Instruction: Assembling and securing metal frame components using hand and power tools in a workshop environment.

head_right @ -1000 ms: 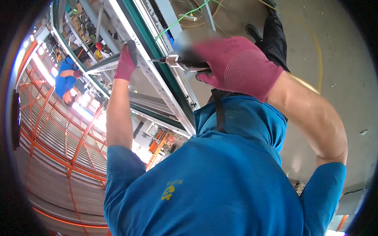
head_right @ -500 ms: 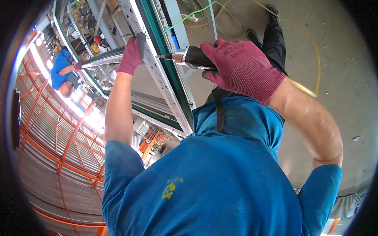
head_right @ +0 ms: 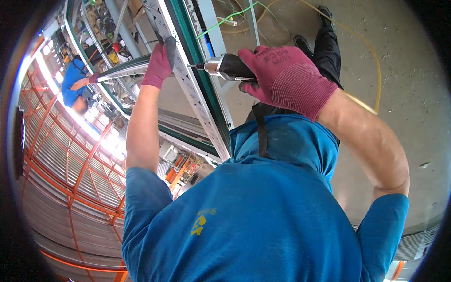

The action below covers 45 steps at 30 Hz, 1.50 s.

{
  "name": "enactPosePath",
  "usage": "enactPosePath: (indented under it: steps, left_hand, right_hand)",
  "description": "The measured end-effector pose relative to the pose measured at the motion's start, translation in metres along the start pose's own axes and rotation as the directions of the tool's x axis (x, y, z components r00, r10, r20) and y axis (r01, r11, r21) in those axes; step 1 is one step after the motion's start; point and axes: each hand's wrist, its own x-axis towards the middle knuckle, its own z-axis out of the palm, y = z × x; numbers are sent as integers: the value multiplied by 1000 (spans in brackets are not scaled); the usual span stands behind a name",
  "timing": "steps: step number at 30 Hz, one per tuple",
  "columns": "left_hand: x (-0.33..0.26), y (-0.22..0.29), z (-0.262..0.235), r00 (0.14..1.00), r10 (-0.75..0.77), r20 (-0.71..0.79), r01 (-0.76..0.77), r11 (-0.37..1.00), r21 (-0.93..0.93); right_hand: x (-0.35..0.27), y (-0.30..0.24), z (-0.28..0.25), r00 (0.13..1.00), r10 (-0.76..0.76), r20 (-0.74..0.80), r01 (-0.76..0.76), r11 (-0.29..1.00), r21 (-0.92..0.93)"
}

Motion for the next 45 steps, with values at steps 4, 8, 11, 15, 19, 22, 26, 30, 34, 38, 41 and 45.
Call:
enactPosePath:
  steps: [4, 8, 11, 15, 19, 22, 26, 30, 34, 38, 41, 45]
  left_hand:
    - [1, 8, -1, 999, -22, 23, 21, 999, 45]
    - [1, 4, -1, 1000, -22, 1, 22, 1000, 9]
    - [2, 13, -4, 999, -35, 38, 34, 999, 33]
    - [0, 8, -2, 998, -67, 16, 66, 997, 50]
    - [1, 1, -1, 999, -36, 25, 33, 996, 78]
    - [1, 8, -1, 999, -38, 23, 36, 997, 68]
    - [0, 9, -2, 1000, -8, 4, 8, 998, 61]
    - [1, 6, 1, 1000, -19, 7, 19, 999, 48]
    - [3, 5, 2, 1000, -1, -7, 2, 999, 44]
    - [3, -1, 3, 997, -82, 13, 81, 995, 62]
    - [3, 2, 3, 995, -87, 52, 85, 996, 39]
    - [2, 15, 0, 998, -50, 30, 50, 999, -10]
  right_hand:
    - [2, -2, 1, 999, 32, 43, -32, 999, -1]
    - [2, -1, 2, 1000, -10, 12, 10, 1000, 17]
    - [3, -1, 2, 1000, -14, 1, 14, 1000, 25]
    - [3, -2, 5, 1000, 2, 19, -3, 1000, 23]
    - [5, -2, 5, 1000, -4, -3, 4, 1000, 1]
    - [5, -1, 8, 1000, 11, 26, -12, 999, 39]
    - [4, -2, 6, 1000, -13, -10, 13, 1000, 2]
    - [6, -2, 6, 1000, -11, -6, 11, 1000, 3]
    - [4, -1, 12, 1000, 0, -25, 0, 1000, 11]
    - [3, -7, 11, 1000, 16, -24, -16, 1000, -24]
    - [2, -6, 11, 1000, 7, -29, -9, 997, -78]
    - [4, -10, 11, 999, 38, 25, -35, 992, -121]
